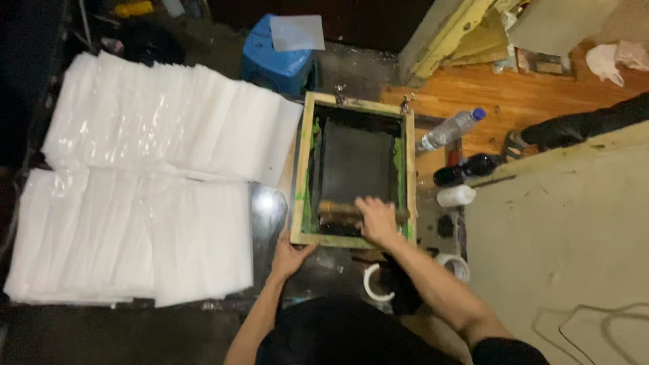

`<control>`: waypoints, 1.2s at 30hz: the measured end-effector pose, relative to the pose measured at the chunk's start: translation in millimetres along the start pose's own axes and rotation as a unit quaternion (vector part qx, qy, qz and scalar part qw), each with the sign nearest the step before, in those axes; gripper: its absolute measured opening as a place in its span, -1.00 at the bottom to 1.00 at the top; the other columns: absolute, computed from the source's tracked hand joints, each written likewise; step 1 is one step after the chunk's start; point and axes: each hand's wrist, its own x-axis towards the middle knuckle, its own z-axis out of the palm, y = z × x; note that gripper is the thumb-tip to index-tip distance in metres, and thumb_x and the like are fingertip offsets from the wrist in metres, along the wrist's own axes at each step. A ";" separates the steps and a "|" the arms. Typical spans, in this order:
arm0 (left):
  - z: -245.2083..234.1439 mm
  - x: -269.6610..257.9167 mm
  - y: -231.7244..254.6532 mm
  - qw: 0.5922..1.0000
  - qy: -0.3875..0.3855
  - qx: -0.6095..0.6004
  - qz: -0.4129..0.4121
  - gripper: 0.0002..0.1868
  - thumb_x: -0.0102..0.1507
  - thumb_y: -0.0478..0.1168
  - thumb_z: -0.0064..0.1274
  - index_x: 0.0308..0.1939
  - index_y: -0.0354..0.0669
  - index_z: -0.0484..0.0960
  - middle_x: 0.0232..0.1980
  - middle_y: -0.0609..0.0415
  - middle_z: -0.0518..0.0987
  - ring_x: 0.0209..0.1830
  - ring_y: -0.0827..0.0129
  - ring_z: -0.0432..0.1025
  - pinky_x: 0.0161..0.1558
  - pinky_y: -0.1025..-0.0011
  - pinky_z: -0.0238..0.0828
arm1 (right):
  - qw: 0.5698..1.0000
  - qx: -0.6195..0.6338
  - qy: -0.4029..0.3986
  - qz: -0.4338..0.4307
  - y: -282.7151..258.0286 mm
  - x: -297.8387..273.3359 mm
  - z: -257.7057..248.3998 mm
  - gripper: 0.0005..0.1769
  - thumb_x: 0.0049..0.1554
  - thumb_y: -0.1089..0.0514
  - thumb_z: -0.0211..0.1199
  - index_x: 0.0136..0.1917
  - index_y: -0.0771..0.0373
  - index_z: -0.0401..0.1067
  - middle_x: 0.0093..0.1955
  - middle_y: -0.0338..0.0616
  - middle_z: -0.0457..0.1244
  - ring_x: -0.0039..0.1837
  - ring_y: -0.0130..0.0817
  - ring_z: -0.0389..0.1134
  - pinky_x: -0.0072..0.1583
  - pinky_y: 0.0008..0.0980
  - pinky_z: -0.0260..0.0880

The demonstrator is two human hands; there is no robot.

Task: The person performs screen printing by placing a white sheet under a screen frame and using a squeegee to pull ink across the mesh. They repeatedly lift the screen, remove the printed sheet, and place a new one underneath to continue the process.

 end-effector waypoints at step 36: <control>7.7 -6.9 77.7 0.991 0.084 -0.101 -0.029 -0.27 0.06 0.06 0.51 0.21 -0.22 0.69 0.13 -0.06 0.79 0.13 0.18 0.70 0.17 0.29 0.71 | 0.945 0.036 0.323 -0.044 47.1 -67.7 -43.7 -0.29 -0.08 0.23 0.44 0.35 -0.09 0.48 0.18 -0.24 0.36 0.21 -0.20 0.38 0.24 -0.04 0.26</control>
